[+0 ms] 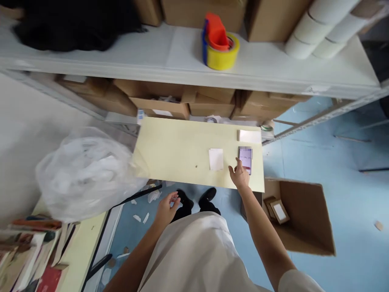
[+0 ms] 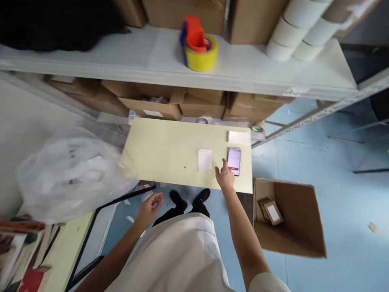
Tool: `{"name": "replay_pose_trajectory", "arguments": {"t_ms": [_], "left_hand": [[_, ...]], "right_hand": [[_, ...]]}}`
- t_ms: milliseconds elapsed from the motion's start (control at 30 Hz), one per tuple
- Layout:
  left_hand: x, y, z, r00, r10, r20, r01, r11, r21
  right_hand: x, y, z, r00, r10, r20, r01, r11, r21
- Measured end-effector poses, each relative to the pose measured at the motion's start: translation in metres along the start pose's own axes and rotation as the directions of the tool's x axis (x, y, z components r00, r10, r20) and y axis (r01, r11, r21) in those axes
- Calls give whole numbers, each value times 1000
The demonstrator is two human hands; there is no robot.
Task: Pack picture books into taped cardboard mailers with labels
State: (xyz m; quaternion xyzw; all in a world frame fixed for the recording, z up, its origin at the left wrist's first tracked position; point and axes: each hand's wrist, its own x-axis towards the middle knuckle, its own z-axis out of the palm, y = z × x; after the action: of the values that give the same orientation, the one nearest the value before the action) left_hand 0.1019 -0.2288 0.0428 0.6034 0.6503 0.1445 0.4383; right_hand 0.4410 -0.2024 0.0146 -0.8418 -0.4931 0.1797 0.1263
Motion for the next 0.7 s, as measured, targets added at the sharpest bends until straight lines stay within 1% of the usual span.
{"name": "replay_pose_trajectory", "arguments": {"t_ms": [67,167,267,367,500,567,633,700], "left_hand": [[3,-1,-19,997,41,-61,-42,999,-22],[8,-6,-58,987,77,-141,-87,994,-61],[6,-19,-101,971,84,-222,-111,987,-113],[-7,-42,-135,950,45,-309,-104,978,-179],[-34,-80,-162,911,-65,-407,-69,949,-308],[-48,-98,-172,881,-129,-456,-41,938,-344],[-63,-112,-180,840,-199,-505,5,933,-360],[-78,-123,-185,792,-270,-548,52,924,-379]], "right_hand": [[-5,-34,-3,991,-121,-61,123,992,36],[-16,-98,-2,944,-314,-105,325,940,105],[-33,-165,5,868,-487,-98,497,849,178],[-56,-226,18,777,-626,-57,621,750,227],[-84,-292,39,632,-772,75,740,629,238],[-94,-322,50,545,-821,172,787,571,233],[-101,-349,60,431,-864,261,836,491,245],[-106,-375,70,294,-901,318,875,388,290]]}}
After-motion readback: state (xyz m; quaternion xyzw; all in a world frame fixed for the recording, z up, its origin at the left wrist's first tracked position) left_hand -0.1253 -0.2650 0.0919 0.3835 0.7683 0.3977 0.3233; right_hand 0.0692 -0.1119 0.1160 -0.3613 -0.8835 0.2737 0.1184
